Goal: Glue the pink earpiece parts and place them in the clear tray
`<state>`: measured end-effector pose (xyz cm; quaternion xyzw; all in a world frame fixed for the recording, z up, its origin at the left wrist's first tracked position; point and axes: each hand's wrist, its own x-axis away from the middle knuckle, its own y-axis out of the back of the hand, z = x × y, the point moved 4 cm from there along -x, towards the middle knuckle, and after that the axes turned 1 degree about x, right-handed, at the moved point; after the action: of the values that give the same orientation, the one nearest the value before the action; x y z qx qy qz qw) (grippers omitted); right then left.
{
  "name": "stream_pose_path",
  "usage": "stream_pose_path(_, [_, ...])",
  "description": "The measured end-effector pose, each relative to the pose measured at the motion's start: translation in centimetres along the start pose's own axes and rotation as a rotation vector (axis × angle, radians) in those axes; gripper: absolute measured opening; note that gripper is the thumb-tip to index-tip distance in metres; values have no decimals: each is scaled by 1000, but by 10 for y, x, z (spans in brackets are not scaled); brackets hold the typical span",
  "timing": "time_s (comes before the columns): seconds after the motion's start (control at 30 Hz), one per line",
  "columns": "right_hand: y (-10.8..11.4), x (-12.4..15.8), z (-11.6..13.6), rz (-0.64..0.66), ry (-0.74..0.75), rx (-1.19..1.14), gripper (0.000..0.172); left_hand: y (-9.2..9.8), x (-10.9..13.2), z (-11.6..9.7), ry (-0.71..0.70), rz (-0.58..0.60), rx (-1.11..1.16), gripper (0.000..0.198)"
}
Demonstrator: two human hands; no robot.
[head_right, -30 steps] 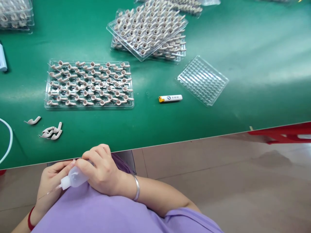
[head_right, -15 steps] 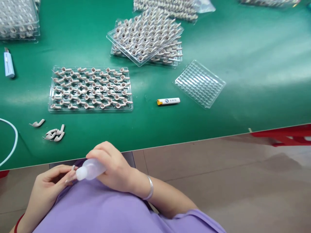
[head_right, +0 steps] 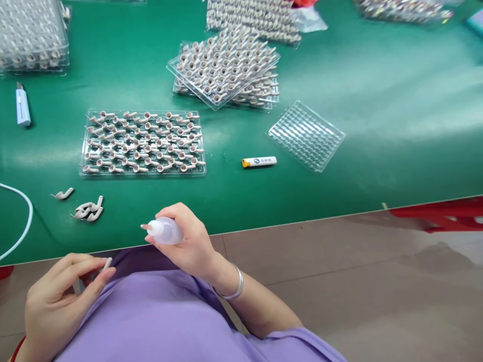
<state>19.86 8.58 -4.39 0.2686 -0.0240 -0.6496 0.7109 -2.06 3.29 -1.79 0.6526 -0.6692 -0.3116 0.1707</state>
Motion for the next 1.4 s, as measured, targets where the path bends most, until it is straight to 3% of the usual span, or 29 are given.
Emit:
stream_pose_path(0.17, [0, 0, -1, -8, 5, -13, 25, 8, -5, 3, -74, -62, -148, 18])
stream_pose_path(0.33, [-1, 1, -1, -8, 5, -17, 25, 34, -28, 28, -163, -232, -450, 19])
stream_pose_path(0.43, [-2, 1, -1, -13, 8, -12, 24, 44, -43, 43, -156, -235, -527, 15])
stream_pose_path(0.57, [-2, 1, -1, -8, 6, -11, 24, 48, -52, 47, -194, -219, -547, 13])
stream_pose_path(0.83, [-2, 1, -1, -7, 11, -16, 24, 43, -60, 34, -208, -201, -632, 20])
stream_pose_path(1.0, [-1, 0, -1, -7, 10, -20, 25, 23, -76, 22, -290, -68, -757, 29])
stream_pose_path(1.13, [-1, 0, -1, 3, 8, -27, 25, 18, -78, 17, -287, 45, -782, 35])
stream_pose_path(1.4, [-1, 0, -1, 9, -5, -50, 26, 24, -75, 11, -202, -14, -683, 22])
